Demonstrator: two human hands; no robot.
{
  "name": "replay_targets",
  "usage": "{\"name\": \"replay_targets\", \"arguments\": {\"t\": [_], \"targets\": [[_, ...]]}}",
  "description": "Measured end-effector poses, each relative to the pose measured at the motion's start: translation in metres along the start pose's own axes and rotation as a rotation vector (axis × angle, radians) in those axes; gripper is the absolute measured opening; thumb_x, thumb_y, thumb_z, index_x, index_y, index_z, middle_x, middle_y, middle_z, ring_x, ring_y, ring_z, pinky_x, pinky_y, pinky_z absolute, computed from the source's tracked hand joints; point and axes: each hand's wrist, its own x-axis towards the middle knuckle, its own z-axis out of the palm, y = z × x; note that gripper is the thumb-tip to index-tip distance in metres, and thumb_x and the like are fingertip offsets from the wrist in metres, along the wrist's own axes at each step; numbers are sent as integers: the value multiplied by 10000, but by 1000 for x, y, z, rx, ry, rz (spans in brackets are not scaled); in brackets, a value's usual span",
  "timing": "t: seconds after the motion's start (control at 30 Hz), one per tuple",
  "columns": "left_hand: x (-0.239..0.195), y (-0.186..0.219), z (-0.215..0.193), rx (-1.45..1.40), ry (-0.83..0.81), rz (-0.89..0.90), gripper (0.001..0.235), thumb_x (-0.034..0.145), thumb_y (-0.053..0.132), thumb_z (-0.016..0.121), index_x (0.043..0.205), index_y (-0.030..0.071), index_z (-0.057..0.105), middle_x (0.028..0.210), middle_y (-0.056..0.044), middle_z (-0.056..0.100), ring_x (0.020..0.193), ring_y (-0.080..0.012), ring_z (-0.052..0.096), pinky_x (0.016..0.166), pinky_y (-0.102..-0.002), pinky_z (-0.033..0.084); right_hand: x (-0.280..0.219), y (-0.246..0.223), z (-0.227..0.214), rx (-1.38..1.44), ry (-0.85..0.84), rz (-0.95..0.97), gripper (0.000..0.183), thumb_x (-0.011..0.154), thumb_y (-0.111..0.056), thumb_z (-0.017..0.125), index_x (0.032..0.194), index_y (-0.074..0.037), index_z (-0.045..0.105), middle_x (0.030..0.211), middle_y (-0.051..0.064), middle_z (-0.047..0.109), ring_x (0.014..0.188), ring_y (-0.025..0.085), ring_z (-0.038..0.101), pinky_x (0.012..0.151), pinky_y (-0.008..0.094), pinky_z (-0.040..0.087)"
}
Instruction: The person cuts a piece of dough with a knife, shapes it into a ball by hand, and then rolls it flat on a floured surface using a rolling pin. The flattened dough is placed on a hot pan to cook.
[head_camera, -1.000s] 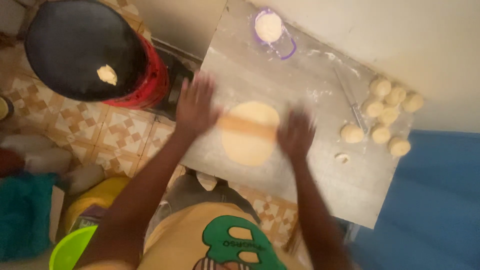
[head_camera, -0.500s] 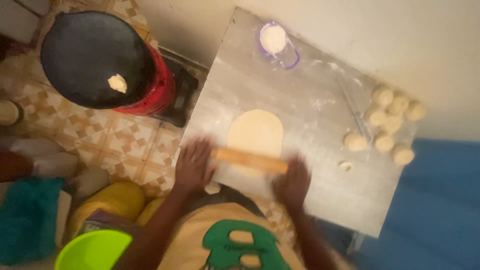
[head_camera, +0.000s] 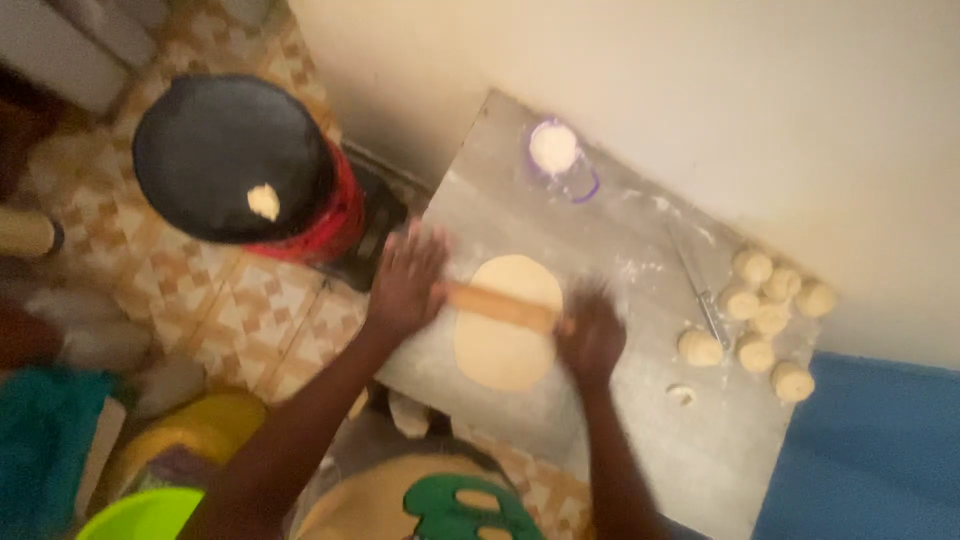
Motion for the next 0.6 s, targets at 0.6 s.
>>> {"name": "replay_targets", "arguments": {"t": [0.6], "targets": [[130,-36,70,-40,45,-296,593,887,433,515,1359,93,400,1436,-118,304,1320,-350,269,1060,-514,182,113,56,90,155,107,163,466,884,-244,527,1292,-22,480,1253,173,510,1146,344,488,980,428,343]]}}
